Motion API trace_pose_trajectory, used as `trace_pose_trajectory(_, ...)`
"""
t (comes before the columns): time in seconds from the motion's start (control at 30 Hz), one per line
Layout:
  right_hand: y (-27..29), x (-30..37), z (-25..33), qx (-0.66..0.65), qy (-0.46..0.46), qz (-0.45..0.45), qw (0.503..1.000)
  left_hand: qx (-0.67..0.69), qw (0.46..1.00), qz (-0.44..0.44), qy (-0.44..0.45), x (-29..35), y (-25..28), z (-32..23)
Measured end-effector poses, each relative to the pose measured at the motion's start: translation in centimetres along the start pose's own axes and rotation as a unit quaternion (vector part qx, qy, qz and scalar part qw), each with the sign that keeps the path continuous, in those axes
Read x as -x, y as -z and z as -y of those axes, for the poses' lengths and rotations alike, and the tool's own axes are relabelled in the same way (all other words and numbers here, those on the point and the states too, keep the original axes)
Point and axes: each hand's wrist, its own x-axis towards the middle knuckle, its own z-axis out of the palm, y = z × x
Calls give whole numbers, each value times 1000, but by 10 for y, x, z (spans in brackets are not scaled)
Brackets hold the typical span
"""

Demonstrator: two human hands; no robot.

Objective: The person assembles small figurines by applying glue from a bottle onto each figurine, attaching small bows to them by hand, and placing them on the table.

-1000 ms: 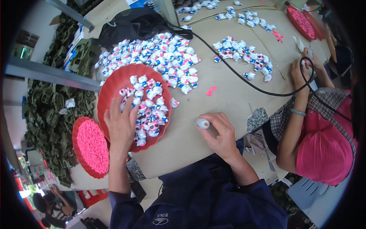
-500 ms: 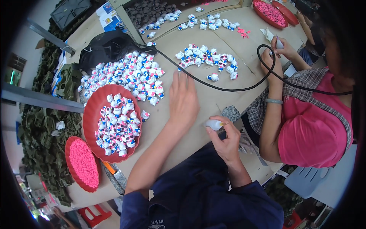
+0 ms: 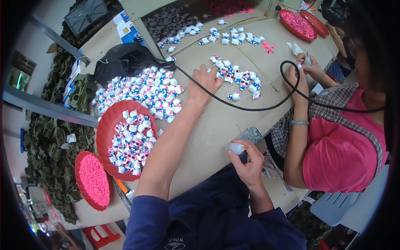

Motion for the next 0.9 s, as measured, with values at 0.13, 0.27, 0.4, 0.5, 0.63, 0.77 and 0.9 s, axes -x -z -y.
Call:
trace_pose_trajectory(0.13,-3,1,3,14,33,-3,999,1,1000,2,20,2,5,-3)
trace_pose_trajectory(0.27,-3,3,7,1,32,-9,999,21,997,-9,70,47,38,-27)
trace_pose_trajectory(0.4,-7,6,11,-11,39,5,999,70,990,58,107,127,102,-42)
trace_pose_trajectory(0.5,-15,6,8,-13,32,24,999,53,978,124,158,177,120,-22)
trace_pose_trajectory(0.63,-38,3,12,-10,38,79,996,-3,984,107,139,204,123,1)
trace_pose_trajectory(0.77,-61,3,19,-21,8,118,993,85,982,57,161,213,138,5)
trace_pose_trajectory(0.9,-67,7,16,-14,-20,131,991,174,968,10,181,240,142,7)
